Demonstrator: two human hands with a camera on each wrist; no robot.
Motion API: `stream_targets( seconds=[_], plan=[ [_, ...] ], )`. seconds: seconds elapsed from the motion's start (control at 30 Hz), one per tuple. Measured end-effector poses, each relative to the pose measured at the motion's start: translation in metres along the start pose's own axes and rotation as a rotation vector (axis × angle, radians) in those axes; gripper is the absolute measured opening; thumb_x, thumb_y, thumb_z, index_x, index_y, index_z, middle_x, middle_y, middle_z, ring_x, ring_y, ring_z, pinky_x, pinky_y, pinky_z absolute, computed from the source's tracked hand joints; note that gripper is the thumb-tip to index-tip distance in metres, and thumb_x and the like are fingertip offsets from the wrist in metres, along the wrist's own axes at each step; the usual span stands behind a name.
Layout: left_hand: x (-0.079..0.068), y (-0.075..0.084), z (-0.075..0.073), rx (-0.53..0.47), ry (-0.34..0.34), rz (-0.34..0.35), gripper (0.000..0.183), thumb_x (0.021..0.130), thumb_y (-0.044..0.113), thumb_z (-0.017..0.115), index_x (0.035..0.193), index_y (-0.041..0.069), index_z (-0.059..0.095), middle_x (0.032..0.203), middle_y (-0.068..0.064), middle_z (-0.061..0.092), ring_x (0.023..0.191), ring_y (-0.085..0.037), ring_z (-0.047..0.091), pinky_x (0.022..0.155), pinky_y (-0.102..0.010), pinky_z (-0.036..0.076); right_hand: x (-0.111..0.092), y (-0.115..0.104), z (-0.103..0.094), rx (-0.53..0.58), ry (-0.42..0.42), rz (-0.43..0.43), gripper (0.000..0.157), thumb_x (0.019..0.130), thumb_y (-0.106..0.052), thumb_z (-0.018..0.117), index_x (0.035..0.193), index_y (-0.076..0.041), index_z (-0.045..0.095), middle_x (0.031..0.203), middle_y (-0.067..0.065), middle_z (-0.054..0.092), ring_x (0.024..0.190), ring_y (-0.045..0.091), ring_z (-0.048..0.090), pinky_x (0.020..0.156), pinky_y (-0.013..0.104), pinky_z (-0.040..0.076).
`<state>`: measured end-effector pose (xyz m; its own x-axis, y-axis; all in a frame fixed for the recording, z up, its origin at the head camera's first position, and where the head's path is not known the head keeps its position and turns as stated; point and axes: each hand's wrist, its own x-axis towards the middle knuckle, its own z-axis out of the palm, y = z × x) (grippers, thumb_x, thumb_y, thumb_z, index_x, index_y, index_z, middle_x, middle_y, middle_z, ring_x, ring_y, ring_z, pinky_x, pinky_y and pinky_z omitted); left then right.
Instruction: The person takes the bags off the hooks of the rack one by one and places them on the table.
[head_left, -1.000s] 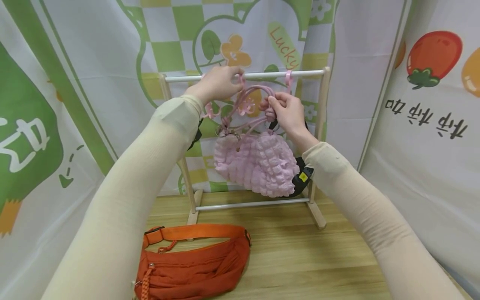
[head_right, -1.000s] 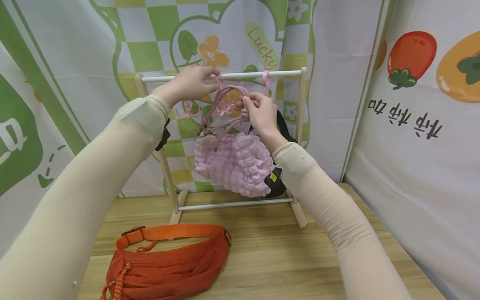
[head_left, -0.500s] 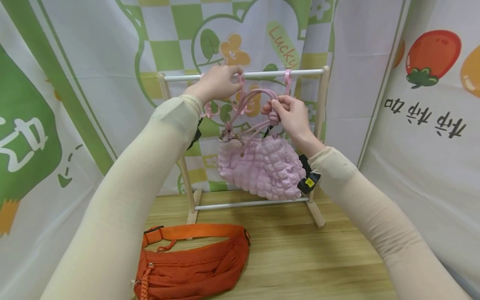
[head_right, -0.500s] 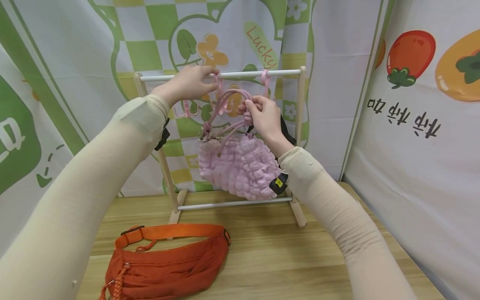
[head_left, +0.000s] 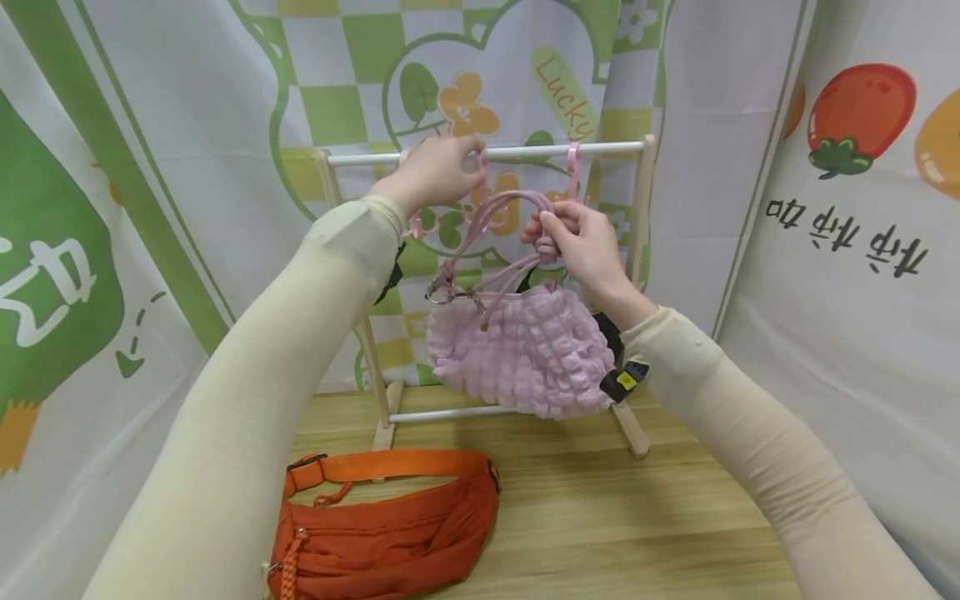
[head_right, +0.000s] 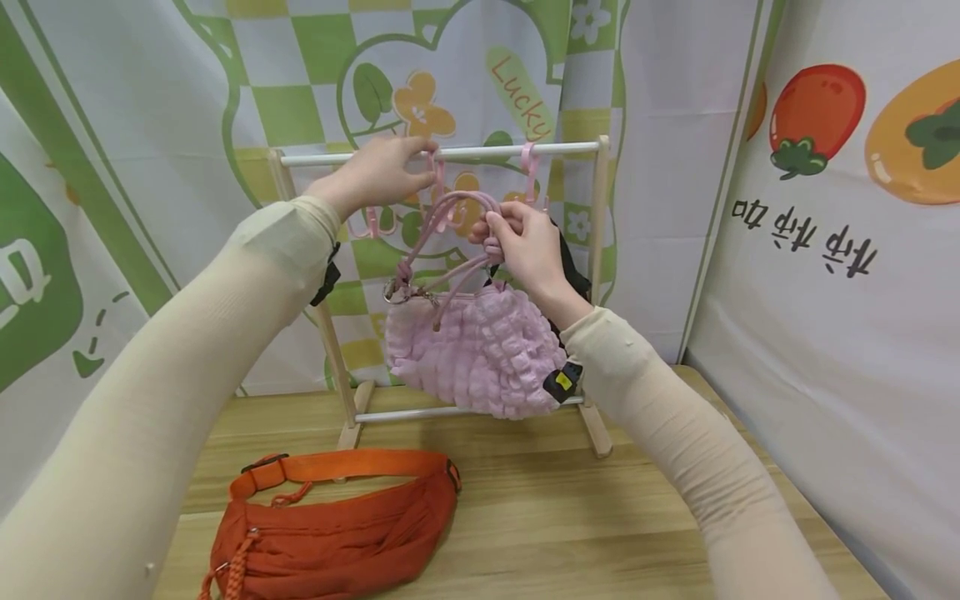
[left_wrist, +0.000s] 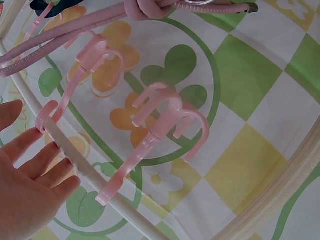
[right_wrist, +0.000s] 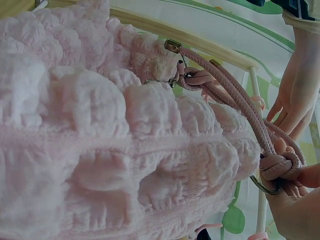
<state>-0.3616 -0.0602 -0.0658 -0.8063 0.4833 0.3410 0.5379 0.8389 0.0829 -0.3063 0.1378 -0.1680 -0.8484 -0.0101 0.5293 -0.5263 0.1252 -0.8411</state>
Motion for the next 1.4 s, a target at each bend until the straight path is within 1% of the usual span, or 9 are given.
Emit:
stream_targets(
  seconds=[0.23, 0.37, 0.47, 0.67, 0.83, 1.03, 1.17, 1.27, 1.4],
  plan=[
    [-0.001, 0.001, 0.001, 0.014, 0.0, -0.008, 0.052, 0.098, 0.033, 0.04, 0.146, 0.011, 0.035, 0.143, -0.014, 0.046, 0.131, -0.035, 0.043, 0.112, -0.047, 0.031, -0.007, 0.0, -0.001, 0.034, -0.035, -0.014, 0.029, 0.097, -0.012, 0.053, 0.117, 0.009, 0.058, 0.093, 0.013, 0.071, 0.079, 0.01, 0.069, 0.068, 0.019, 0.056],
    [-0.002, 0.001, 0.002, 0.018, 0.012, -0.008, 0.053, 0.099, 0.035, 0.038, 0.146, 0.011, 0.035, 0.144, -0.013, 0.045, 0.133, -0.034, 0.04, 0.113, -0.047, 0.029, -0.011, 0.001, -0.002, 0.023, -0.046, -0.037, 0.03, 0.097, -0.012, 0.052, 0.117, 0.009, 0.058, 0.091, 0.012, 0.071, 0.079, 0.012, 0.069, 0.067, 0.017, 0.055],
    [-0.003, 0.0, 0.002, 0.024, 0.018, -0.008, 0.054, 0.099, 0.037, 0.037, 0.146, 0.011, 0.035, 0.145, -0.013, 0.044, 0.134, -0.034, 0.04, 0.113, -0.047, 0.029, -0.013, 0.002, -0.003, 0.002, -0.048, -0.048, 0.03, 0.098, -0.013, 0.052, 0.117, 0.009, 0.059, 0.091, 0.013, 0.071, 0.079, 0.011, 0.069, 0.067, 0.017, 0.055],
    [-0.004, -0.001, 0.003, 0.026, 0.025, 0.004, 0.054, 0.099, 0.036, 0.04, 0.146, 0.011, 0.035, 0.145, -0.014, 0.044, 0.133, -0.035, 0.04, 0.113, -0.047, 0.029, -0.015, 0.003, -0.004, 0.005, -0.043, -0.037, 0.028, 0.097, -0.012, 0.052, 0.115, 0.008, 0.059, 0.09, 0.011, 0.071, 0.078, 0.007, 0.068, 0.07, 0.018, 0.055],
    [-0.005, 0.0, 0.004, 0.012, 0.037, 0.02, 0.052, 0.099, 0.031, 0.042, 0.146, 0.01, 0.035, 0.145, -0.014, 0.044, 0.133, -0.034, 0.04, 0.114, -0.046, 0.028, -0.017, 0.003, -0.006, -0.011, -0.045, -0.043, 0.027, 0.097, -0.013, 0.053, 0.113, 0.007, 0.06, 0.09, 0.011, 0.072, 0.078, 0.007, 0.068, 0.068, 0.017, 0.055],
    [-0.009, -0.001, 0.006, -0.007, 0.098, 0.039, 0.05, 0.098, 0.03, 0.045, 0.143, 0.008, 0.041, 0.143, -0.012, 0.046, 0.134, -0.032, 0.039, 0.114, -0.043, 0.027, -0.022, 0.005, -0.007, -0.039, -0.082, -0.038, 0.03, 0.097, -0.015, 0.052, 0.115, 0.008, 0.059, 0.094, 0.013, 0.071, 0.081, 0.007, 0.068, 0.07, 0.017, 0.055],
    [-0.015, -0.001, 0.009, -0.04, 0.137, 0.042, 0.049, 0.097, 0.029, 0.049, 0.141, 0.009, 0.044, 0.144, -0.013, 0.044, 0.135, -0.032, 0.036, 0.115, -0.044, 0.026, -0.024, 0.008, -0.007, -0.04, -0.1, -0.028, 0.031, 0.098, -0.016, 0.053, 0.115, 0.008, 0.059, 0.092, 0.01, 0.07, 0.081, 0.007, 0.068, 0.069, 0.017, 0.055],
    [-0.019, -0.001, 0.011, -0.059, 0.145, 0.046, 0.049, 0.096, 0.029, 0.051, 0.141, 0.01, 0.044, 0.146, -0.013, 0.041, 0.137, -0.031, 0.034, 0.116, -0.045, 0.023, -0.025, 0.01, -0.008, -0.032, -0.103, -0.031, 0.03, 0.097, -0.015, 0.053, 0.115, 0.009, 0.058, 0.09, 0.007, 0.07, 0.081, 0.007, 0.069, 0.068, 0.017, 0.055],
    [-0.023, -0.003, 0.015, -0.07, 0.155, 0.054, 0.048, 0.097, 0.03, 0.051, 0.141, 0.011, 0.044, 0.146, -0.011, 0.041, 0.136, -0.029, 0.036, 0.115, -0.044, 0.025, -0.026, 0.012, -0.008, -0.014, -0.112, -0.03, 0.03, 0.098, -0.014, 0.052, 0.114, 0.01, 0.058, 0.088, 0.004, 0.07, 0.081, 0.008, 0.069, 0.069, 0.018, 0.055]
  ],
)
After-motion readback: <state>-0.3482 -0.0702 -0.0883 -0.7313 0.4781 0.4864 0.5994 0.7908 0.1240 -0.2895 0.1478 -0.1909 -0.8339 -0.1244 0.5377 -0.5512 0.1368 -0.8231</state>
